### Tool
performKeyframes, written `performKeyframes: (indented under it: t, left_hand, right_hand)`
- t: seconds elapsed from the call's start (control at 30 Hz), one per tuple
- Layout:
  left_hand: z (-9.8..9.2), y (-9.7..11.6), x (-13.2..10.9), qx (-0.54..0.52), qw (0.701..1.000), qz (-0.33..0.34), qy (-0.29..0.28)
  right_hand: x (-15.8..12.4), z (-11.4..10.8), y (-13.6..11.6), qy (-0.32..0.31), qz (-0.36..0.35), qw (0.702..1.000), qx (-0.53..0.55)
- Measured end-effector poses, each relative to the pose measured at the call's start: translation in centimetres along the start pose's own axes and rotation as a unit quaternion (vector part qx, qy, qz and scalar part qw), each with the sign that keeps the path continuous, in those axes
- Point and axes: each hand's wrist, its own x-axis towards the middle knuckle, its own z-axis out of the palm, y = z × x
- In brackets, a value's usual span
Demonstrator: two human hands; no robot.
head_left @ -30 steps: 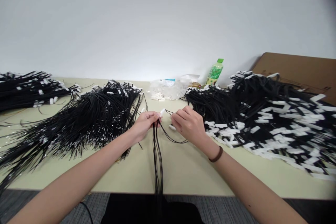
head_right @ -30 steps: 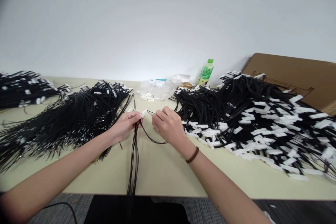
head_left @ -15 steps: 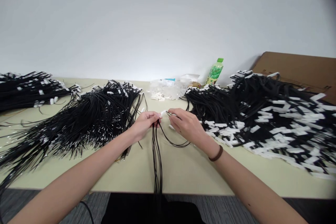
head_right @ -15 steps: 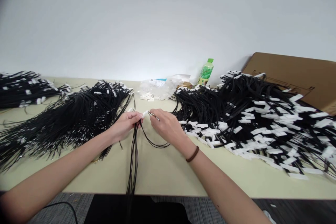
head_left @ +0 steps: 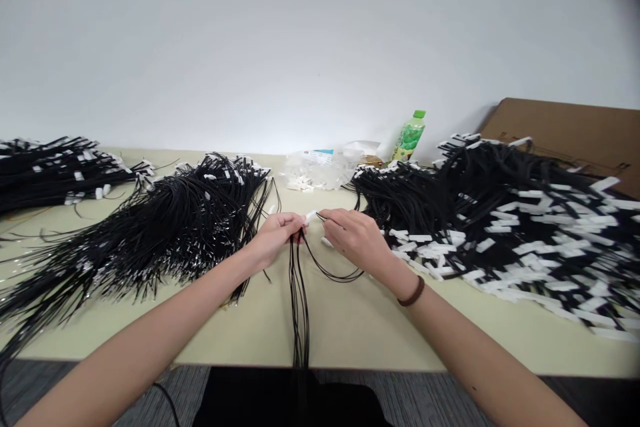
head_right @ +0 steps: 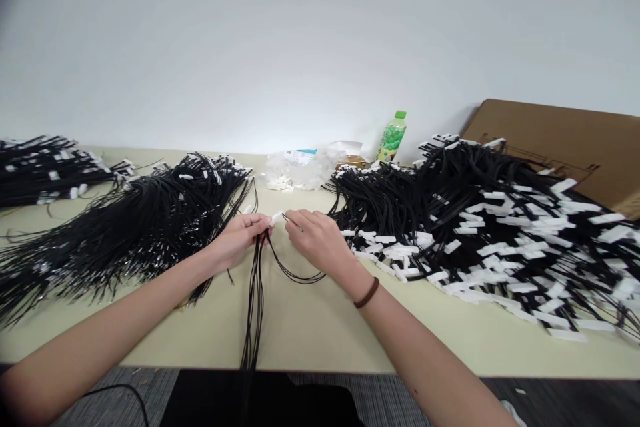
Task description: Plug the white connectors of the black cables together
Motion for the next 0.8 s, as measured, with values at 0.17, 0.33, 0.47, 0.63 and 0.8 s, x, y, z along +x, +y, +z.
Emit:
performKeyframes:
  t: [0.17,0.33,0.47,0.63,0.8]
  left_hand:
    - [0.0,-0.06,0.06,0.005,1.0,0.004,-0.004]
    - [0.05,0.14,-0.03,0.013,1.0,-0.002,0.002]
    - [0.13,0.33,-0.15,0.025,1.0,0.001,-0.003]
    - [0.31,0.53,-0.3,0.037,0.999,0.003,-0.009]
    - [0.36,0.52,-0.38,0.032,0.999,0.004,-0.007]
  right_hand:
    - [0.03,-0.04,-0.05,-0.025,0.001,0.999,-0.026]
    - [0.03,0.06,-0.24,-0.029,0.004,0.999,-0.046]
    - [-0.1,0.23,-0.35,-0.021,0.001,0.999,-0.043]
    - [-0.28,0.58,-0.27,-0.047,-0.013,0.999,-0.012]
    - [-0.34,0.71,-0.1,-0.05,-0.022,0.999,-0.005]
